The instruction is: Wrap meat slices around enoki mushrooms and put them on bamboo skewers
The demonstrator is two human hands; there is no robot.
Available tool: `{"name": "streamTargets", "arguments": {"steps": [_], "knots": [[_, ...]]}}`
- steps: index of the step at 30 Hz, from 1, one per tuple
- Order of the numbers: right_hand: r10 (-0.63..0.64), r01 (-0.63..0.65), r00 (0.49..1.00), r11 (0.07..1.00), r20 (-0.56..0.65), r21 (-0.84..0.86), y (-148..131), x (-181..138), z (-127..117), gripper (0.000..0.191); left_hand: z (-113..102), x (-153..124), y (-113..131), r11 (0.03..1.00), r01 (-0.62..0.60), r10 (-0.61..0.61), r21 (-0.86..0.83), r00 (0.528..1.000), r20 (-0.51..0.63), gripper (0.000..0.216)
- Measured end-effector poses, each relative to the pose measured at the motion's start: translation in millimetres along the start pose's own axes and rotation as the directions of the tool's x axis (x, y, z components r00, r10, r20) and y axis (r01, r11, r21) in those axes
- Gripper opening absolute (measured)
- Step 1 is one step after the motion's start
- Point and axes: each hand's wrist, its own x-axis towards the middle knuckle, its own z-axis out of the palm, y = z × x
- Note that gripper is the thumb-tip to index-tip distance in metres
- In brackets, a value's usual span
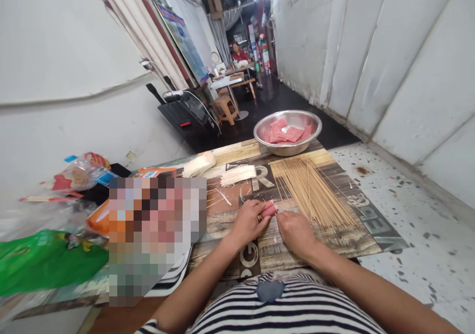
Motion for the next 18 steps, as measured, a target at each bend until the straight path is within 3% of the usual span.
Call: {"name": "streamTargets", "arguments": {"steps": [5,10,14,16,18], "knots": [[-0.047,0.047,0.998,0.999,-0.037,-0.011,13,10,-6,0.024,14,9,1,0.997,0.077,-0.075,0.011,0.989,-0.125,0.025],[-0.121,0.122,0.993,0.989,0.012,-0.089,55,50,-17,0.03,20,53,-6,0.993,0.102,-0.086,0.058,0.97,-0.229,0.026],[-0.198,0.212,0.968,0.974,0.151,-0.079,92,79,-16,0.033,30,82,-9,0.978,0.203,-0.19,0.04,0.958,-0.215,0.019],[-0.233,0.25,0.951,0.966,0.203,-0.06,105,88,-16,0.032,33,86,-6,0.965,0.26,-0.253,0.018,0.951,-0.176,0.018],[-0.245,0.259,0.949,0.965,0.2,-0.048,112,96,-19,0.033,29,81,0,0.955,0.298,-0.293,0.006,0.943,-0.159,0.031]]}}
